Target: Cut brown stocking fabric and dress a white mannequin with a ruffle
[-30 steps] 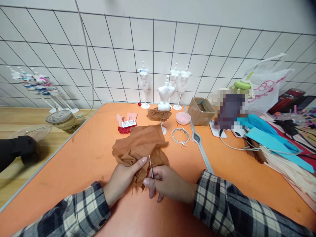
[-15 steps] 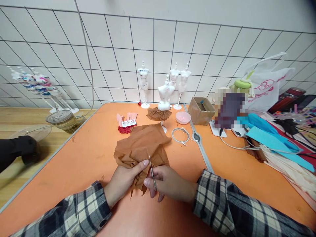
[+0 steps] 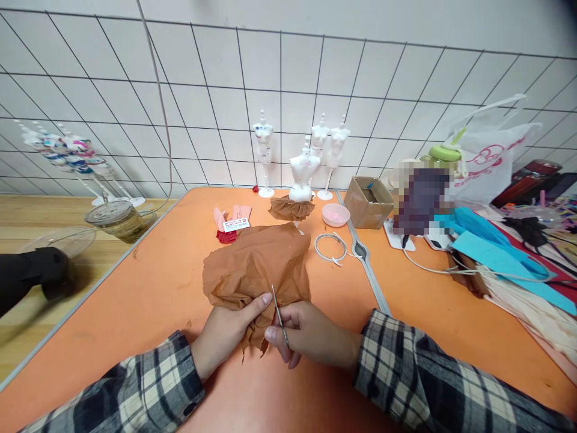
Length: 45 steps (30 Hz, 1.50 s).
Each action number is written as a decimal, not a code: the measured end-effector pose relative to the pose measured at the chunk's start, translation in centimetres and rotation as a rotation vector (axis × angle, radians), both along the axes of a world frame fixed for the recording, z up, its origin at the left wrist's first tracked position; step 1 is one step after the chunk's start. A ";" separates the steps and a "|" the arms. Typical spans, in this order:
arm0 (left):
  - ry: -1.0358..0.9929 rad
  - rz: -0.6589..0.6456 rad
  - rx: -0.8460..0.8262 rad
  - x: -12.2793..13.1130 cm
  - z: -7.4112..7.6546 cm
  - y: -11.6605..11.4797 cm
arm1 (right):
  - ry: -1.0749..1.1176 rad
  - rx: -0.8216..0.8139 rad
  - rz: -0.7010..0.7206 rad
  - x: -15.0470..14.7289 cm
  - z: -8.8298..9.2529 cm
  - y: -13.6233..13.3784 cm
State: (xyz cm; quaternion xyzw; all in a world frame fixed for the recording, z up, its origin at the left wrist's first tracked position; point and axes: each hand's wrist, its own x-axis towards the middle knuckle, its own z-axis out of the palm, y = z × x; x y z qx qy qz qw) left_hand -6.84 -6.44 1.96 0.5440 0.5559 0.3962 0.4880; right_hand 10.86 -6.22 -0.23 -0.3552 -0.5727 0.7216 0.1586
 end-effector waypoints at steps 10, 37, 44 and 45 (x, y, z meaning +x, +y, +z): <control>0.041 0.008 -0.014 0.2 0.1 0.0 | -0.018 0.013 0.010 0.1 -0.1 0.1; 0.043 0.033 0.060 0.1 0.0 -0.2 | 0.005 0.060 0.012 -0.1 0.0 0.0; 0.060 -0.007 0.018 -0.1 -0.4 -0.1 | 0.042 0.059 0.012 0.0 0.1 -0.1; 0.066 -0.005 0.015 -0.1 -0.4 -0.1 | 0.036 0.063 0.012 0.0 0.2 -0.1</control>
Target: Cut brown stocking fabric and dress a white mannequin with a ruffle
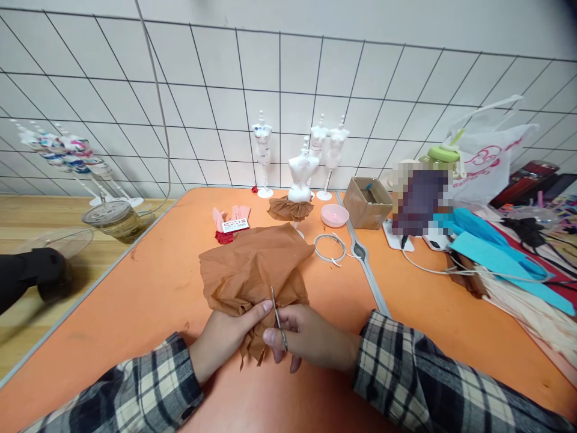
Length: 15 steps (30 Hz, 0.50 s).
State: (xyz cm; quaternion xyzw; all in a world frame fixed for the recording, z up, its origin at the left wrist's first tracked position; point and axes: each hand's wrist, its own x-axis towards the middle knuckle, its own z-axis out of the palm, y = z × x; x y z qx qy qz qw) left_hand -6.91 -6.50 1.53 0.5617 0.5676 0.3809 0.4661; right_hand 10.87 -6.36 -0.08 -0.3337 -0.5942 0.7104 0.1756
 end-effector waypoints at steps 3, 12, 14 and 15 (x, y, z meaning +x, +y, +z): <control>-0.008 0.011 0.005 0.0 0.0 0.0 | -0.034 0.005 0.002 -0.1 0.0 0.0; -0.005 0.029 0.024 0.2 0.4 -0.2 | 0.023 -0.018 0.006 0.0 0.0 0.1; -0.003 0.024 0.029 0.2 0.3 -0.2 | 0.002 -0.016 0.001 0.0 -0.1 0.0; -0.003 0.024 0.031 0.2 0.3 -0.2 | -0.013 -0.014 -0.003 -0.1 -0.2 0.0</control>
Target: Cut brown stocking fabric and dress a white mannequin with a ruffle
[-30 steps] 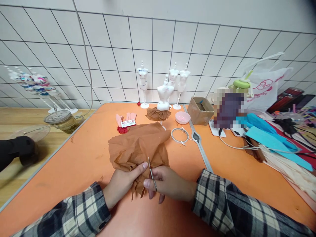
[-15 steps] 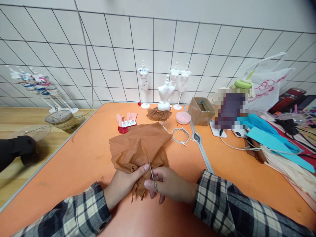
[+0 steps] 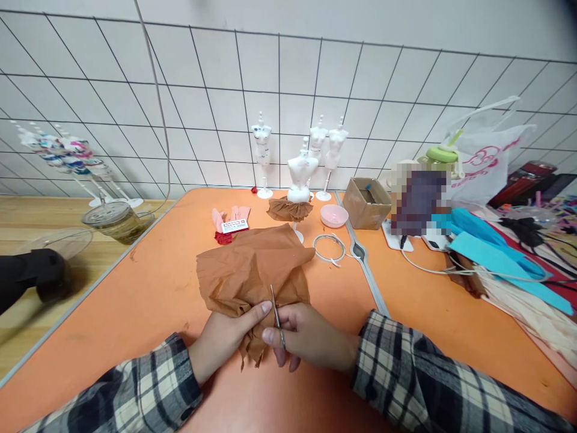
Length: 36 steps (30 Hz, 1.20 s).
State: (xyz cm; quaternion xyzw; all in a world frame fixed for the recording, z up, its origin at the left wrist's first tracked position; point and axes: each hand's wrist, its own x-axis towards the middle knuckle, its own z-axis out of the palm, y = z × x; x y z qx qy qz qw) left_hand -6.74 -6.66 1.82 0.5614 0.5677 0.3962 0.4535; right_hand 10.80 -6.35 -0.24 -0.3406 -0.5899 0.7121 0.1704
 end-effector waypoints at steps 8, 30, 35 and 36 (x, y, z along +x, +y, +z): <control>0.028 -0.042 -0.046 0.0 0.1 -0.2 | 0.066 0.012 0.001 0.1 0.0 0.1; 0.079 -0.074 -0.024 0.0 0.7 -0.2 | 0.034 0.006 0.007 0.0 -0.2 0.1; 0.095 -0.074 -0.018 0.0 0.6 -0.1 | 0.003 -0.007 0.003 -0.1 -0.2 0.1; 0.094 -0.077 -0.017 0.0 0.5 -0.1 | 0.022 -0.008 0.005 -0.1 -0.1 0.2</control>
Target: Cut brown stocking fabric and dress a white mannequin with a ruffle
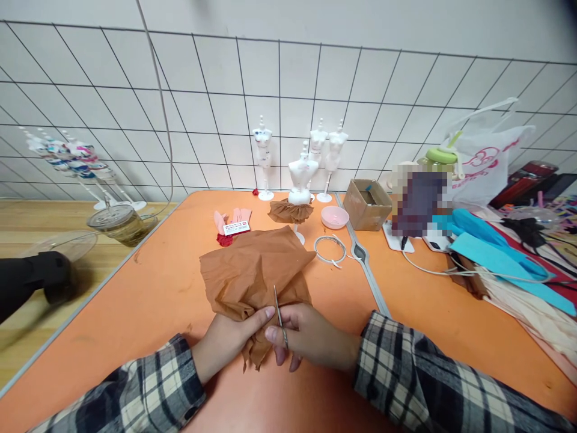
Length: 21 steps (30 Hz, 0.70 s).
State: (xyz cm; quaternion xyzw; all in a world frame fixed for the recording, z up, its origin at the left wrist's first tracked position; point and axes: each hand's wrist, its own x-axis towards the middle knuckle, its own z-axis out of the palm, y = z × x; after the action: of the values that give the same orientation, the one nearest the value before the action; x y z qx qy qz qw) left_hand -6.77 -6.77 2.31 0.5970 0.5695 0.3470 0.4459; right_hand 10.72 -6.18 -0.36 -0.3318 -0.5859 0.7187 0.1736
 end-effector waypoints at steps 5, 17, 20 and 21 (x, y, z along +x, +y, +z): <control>0.007 -0.007 0.028 -0.1 -0.3 0.1 | 0.023 -0.008 -0.003 0.0 0.1 0.0; 0.024 -0.019 0.030 0.1 0.3 -0.2 | 0.005 -0.008 -0.038 0.0 -0.1 -0.2; 0.040 -0.002 0.039 0.0 0.2 -0.2 | 0.005 0.004 -0.041 -0.1 -0.1 -0.3; 0.041 0.003 0.043 0.0 0.1 -0.2 | 0.014 0.014 -0.041 -0.1 0.0 -0.3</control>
State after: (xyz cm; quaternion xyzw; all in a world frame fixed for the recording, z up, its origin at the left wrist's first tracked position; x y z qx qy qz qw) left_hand -6.76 -7.00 2.46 0.6125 0.5718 0.3474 0.4210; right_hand 10.66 -6.47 -0.39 -0.3377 -0.5827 0.7131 0.1947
